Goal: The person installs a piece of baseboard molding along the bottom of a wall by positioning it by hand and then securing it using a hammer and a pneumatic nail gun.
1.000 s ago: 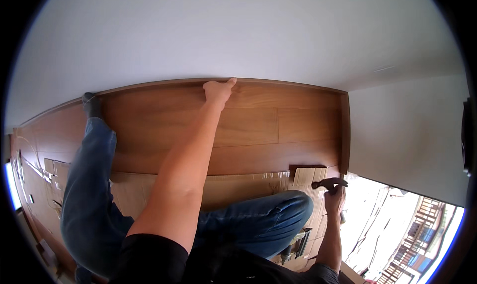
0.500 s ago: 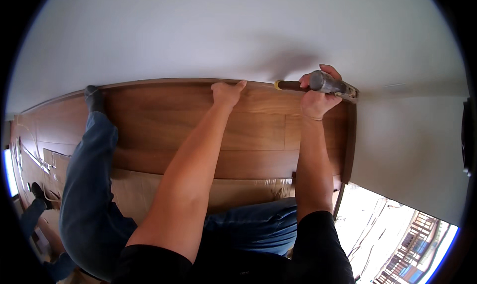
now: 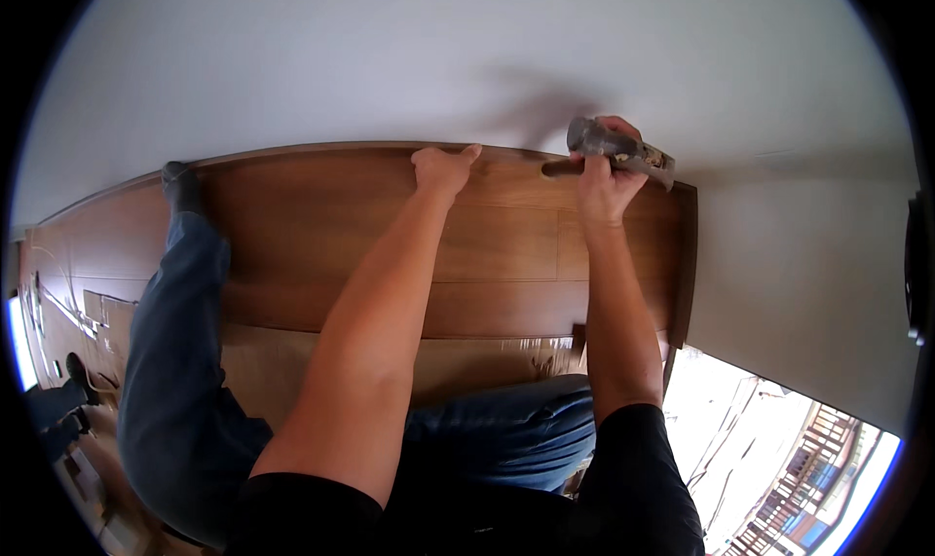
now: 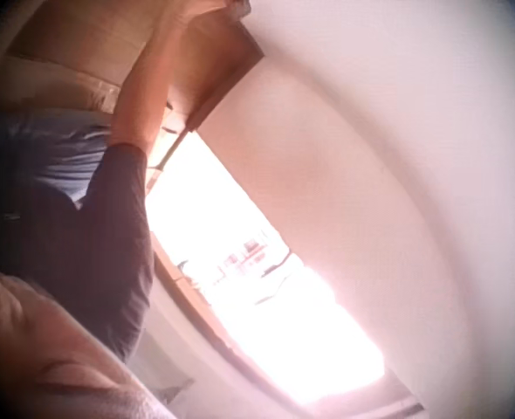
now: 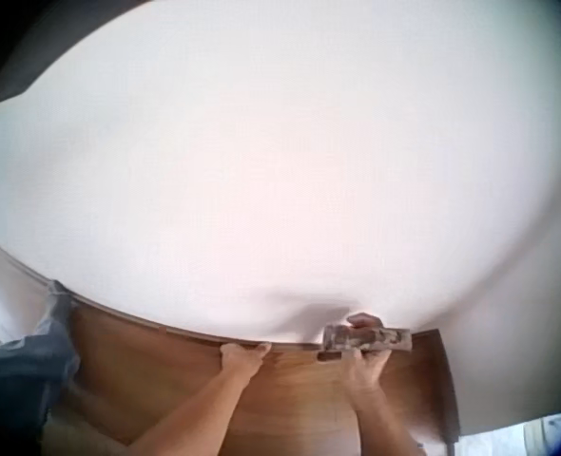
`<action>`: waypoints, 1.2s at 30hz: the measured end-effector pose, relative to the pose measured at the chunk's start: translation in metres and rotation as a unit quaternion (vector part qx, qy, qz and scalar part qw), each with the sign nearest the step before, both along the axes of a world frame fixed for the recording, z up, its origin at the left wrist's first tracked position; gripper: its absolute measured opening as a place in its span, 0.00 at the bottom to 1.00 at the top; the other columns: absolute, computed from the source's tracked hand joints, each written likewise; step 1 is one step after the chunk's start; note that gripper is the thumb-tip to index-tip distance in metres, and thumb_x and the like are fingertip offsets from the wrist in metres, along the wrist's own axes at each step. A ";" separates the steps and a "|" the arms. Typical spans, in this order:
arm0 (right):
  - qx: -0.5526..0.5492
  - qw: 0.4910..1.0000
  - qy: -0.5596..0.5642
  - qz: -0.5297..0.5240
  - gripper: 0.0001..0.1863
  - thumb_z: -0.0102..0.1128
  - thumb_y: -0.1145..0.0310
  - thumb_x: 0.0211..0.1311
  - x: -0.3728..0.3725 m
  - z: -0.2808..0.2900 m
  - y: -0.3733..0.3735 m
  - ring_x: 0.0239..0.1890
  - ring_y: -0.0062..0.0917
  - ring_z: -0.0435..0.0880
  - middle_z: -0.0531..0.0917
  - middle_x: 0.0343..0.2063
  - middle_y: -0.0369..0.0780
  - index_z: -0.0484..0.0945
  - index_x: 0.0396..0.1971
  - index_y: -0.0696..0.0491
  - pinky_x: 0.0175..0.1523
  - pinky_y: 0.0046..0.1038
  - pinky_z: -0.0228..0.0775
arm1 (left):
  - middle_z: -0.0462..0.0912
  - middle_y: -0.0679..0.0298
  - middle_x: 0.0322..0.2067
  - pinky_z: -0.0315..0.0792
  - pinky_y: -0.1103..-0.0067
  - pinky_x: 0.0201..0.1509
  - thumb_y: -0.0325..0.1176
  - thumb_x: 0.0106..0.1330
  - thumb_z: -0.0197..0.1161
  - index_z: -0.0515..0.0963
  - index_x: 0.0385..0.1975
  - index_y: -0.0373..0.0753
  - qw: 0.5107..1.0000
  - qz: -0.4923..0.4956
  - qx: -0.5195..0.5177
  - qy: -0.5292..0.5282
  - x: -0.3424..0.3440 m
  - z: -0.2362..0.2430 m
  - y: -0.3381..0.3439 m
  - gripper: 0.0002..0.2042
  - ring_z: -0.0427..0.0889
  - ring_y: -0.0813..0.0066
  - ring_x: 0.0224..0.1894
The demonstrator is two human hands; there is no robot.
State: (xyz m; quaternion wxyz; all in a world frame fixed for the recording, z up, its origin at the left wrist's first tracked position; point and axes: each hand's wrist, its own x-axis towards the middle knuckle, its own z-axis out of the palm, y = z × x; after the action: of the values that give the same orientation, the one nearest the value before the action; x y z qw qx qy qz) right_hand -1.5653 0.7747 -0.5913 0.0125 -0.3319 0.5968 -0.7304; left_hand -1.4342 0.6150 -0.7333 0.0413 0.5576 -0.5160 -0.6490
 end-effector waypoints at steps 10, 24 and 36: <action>0.640 0.766 0.036 -0.053 0.28 0.77 0.60 0.63 0.048 -0.057 0.353 0.45 0.55 0.88 0.88 0.43 0.55 0.72 0.55 0.55 0.49 0.46 0.81 | 0.88 0.55 0.39 0.80 0.66 0.52 0.47 0.66 0.79 0.85 0.38 0.25 0.997 0.065 -0.040 -0.024 -0.001 -0.007 0.012 0.25 0.90 0.67 0.40; 0.607 0.721 -0.112 -0.315 0.16 0.64 0.56 0.75 0.198 -0.062 0.505 0.36 0.40 0.82 0.83 0.36 0.45 0.80 0.41 0.55 0.44 0.41 0.74 | 0.88 0.68 0.37 0.66 0.85 0.26 0.48 0.66 0.80 0.85 0.39 0.39 0.998 0.029 0.038 0.027 0.007 -0.009 -0.003 0.18 0.84 0.82 0.33; -0.197 0.462 -0.747 -0.436 0.42 0.52 0.33 0.76 0.378 -0.130 0.582 0.68 0.42 0.78 0.75 0.68 0.46 0.66 0.75 0.50 0.72 0.54 0.73 | 0.86 0.60 0.34 0.70 0.80 0.25 0.45 0.66 0.80 0.84 0.32 0.32 0.999 0.011 0.013 0.052 0.001 -0.011 0.005 0.20 0.84 0.75 0.31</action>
State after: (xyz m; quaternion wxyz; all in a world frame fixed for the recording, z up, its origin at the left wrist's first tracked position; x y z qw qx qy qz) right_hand -1.1871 1.3569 -0.7215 0.0677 0.6498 0.2674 -0.7083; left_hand -1.4329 0.6196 -0.7442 0.0682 0.5295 -0.4984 -0.6831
